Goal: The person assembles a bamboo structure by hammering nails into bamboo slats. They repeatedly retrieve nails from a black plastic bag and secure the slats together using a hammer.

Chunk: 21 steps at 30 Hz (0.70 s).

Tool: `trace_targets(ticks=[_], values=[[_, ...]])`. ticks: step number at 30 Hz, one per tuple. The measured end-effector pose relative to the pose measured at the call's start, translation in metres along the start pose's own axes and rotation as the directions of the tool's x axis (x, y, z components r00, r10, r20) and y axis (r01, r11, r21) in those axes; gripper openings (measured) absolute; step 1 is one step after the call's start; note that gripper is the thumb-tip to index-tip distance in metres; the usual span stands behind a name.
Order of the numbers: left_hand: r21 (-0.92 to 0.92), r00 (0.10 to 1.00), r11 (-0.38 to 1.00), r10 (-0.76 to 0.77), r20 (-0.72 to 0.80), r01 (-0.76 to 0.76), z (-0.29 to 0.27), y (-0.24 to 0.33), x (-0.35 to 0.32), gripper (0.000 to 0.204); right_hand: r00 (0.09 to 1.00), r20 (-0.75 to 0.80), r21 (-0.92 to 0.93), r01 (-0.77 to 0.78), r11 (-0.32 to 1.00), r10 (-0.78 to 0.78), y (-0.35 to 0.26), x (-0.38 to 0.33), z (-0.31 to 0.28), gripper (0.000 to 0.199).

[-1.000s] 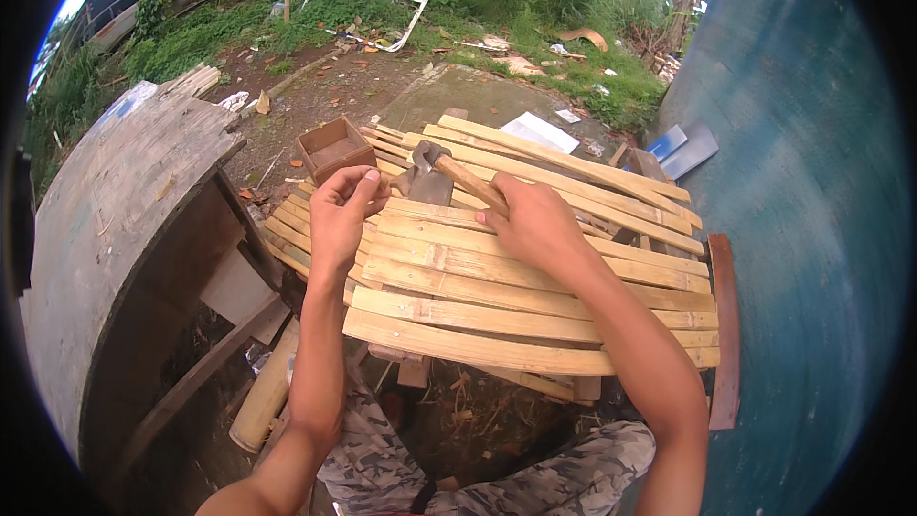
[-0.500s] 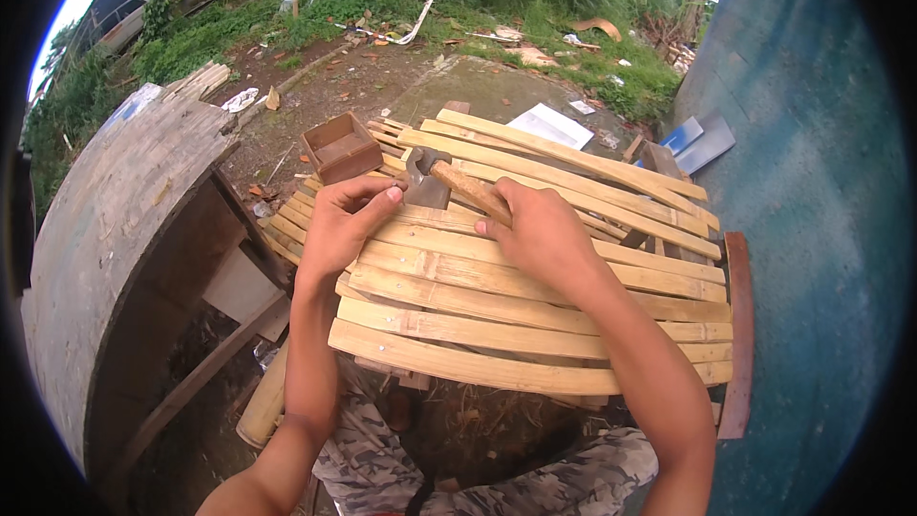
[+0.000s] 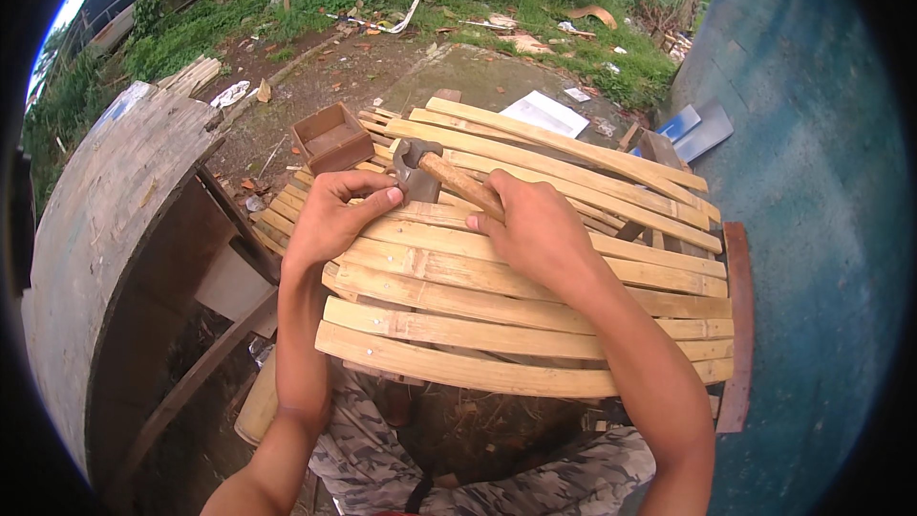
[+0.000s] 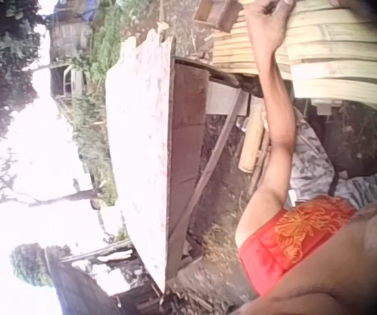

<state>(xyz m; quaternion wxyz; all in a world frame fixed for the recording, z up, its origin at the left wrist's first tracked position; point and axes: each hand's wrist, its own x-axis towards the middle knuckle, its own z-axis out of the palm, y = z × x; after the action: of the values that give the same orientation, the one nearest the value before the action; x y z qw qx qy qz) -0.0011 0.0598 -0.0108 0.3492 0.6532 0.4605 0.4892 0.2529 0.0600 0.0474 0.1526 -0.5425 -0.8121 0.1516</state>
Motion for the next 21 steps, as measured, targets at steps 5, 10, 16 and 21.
trace_targets(ticks=[5, 10, 16, 21], values=[[0.079, 0.999, 0.996, 0.032, 0.000, -0.032, -0.001, 0.005, -0.001, 0.024, 0.999, -0.043, 0.015, 0.001, 1.000, -0.001, 0.001, 0.000, 0.001, 0.037], [0.139, 1.000, 0.990, -0.009, -0.011, 0.010, -0.001, 0.012, 0.000, 0.025, 0.972, -0.237, 0.059, 0.013, 0.998, 0.001, 0.000, -0.005, -0.004, 0.038], [0.147, 0.999, 0.988, 0.049, -0.002, -0.048, -0.001, 0.014, 0.000, 0.025, 0.929, -0.369, 0.119, 0.063, 0.991, -0.015, -0.009, -0.022, -0.015, 0.040], [0.142, 1.000, 0.990, -0.010, 0.007, 0.009, -0.003, 0.010, 0.000, 0.027, 0.960, -0.279, 0.016, 0.005, 1.000, 0.000, -0.026, -0.036, -0.012, 0.045]])
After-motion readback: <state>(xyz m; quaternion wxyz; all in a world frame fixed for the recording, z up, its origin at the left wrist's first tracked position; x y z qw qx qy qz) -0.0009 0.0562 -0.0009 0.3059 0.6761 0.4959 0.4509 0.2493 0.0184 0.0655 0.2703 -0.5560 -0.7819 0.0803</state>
